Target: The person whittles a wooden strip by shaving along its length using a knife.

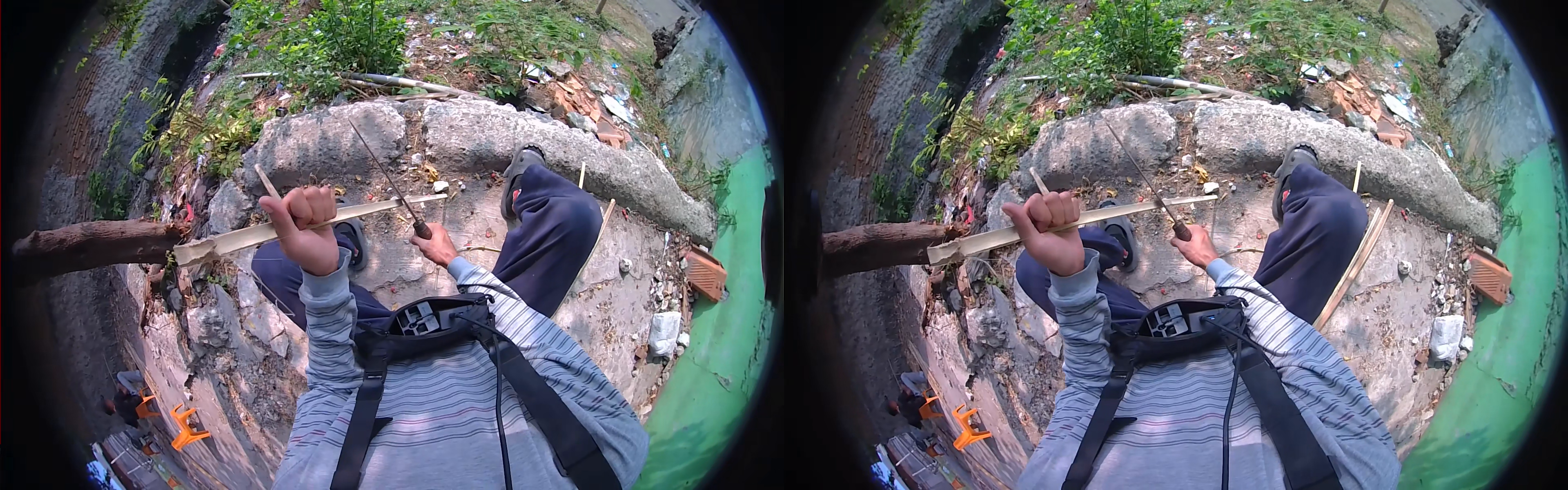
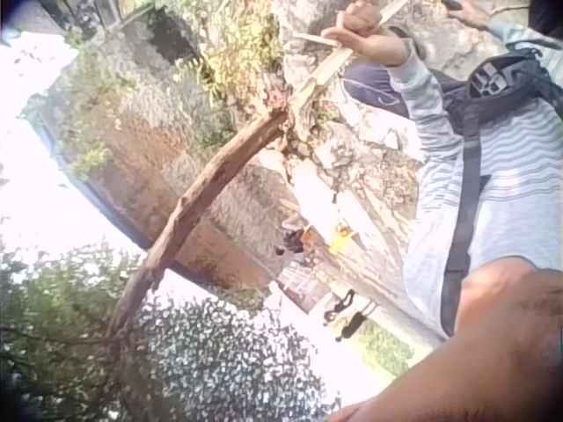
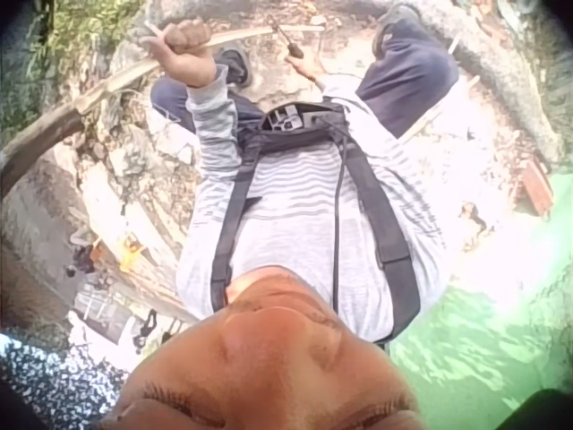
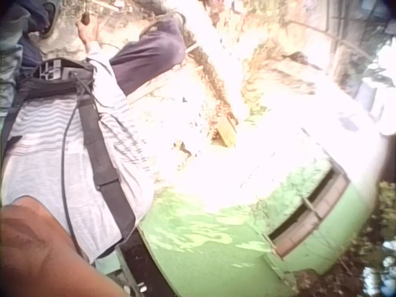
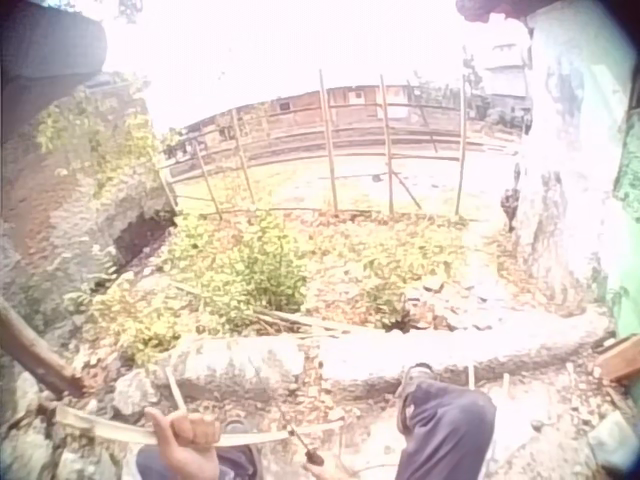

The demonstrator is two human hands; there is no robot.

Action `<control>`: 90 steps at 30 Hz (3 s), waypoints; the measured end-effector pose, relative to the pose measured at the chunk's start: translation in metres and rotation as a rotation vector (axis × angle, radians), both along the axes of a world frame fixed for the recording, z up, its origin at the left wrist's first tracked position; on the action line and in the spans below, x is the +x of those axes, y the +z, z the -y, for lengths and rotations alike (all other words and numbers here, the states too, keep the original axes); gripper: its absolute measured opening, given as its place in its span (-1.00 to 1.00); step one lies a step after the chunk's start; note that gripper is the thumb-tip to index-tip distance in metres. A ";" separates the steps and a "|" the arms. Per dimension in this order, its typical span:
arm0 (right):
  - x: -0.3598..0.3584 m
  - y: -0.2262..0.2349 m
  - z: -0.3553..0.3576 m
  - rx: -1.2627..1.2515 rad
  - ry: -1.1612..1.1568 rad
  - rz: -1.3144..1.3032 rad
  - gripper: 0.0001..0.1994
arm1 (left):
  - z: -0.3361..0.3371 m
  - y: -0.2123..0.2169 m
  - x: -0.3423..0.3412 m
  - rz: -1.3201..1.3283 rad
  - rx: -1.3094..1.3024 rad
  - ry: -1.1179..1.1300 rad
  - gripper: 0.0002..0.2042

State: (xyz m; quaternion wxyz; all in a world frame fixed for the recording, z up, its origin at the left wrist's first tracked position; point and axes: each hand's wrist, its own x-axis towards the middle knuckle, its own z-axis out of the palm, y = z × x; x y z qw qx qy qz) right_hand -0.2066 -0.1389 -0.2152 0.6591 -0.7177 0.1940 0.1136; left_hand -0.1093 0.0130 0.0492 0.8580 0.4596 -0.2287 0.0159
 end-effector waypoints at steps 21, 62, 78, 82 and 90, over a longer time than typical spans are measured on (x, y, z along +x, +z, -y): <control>-0.007 0.010 -0.013 -0.219 -0.043 0.235 -0.71 | 0.009 0.001 -0.004 -0.046 -0.062 0.179 -0.42; -0.005 0.017 -0.010 -0.209 -0.075 0.234 -0.71 | 0.023 0.003 -0.016 -0.001 0.003 0.241 -0.43; -0.002 0.011 -0.009 -0.259 -0.014 0.240 -0.75 | 0.023 0.003 -0.007 -0.015 -0.001 0.213 -0.43; -0.006 -0.007 -0.009 -0.268 -0.085 0.106 -0.75 | 0.021 0.004 -0.004 -0.031 -0.007 0.222 -0.43; -0.005 0.006 -0.009 -0.281 -0.056 0.222 -0.77 | 0.022 0.002 -0.002 -0.031 -0.026 0.209 -0.43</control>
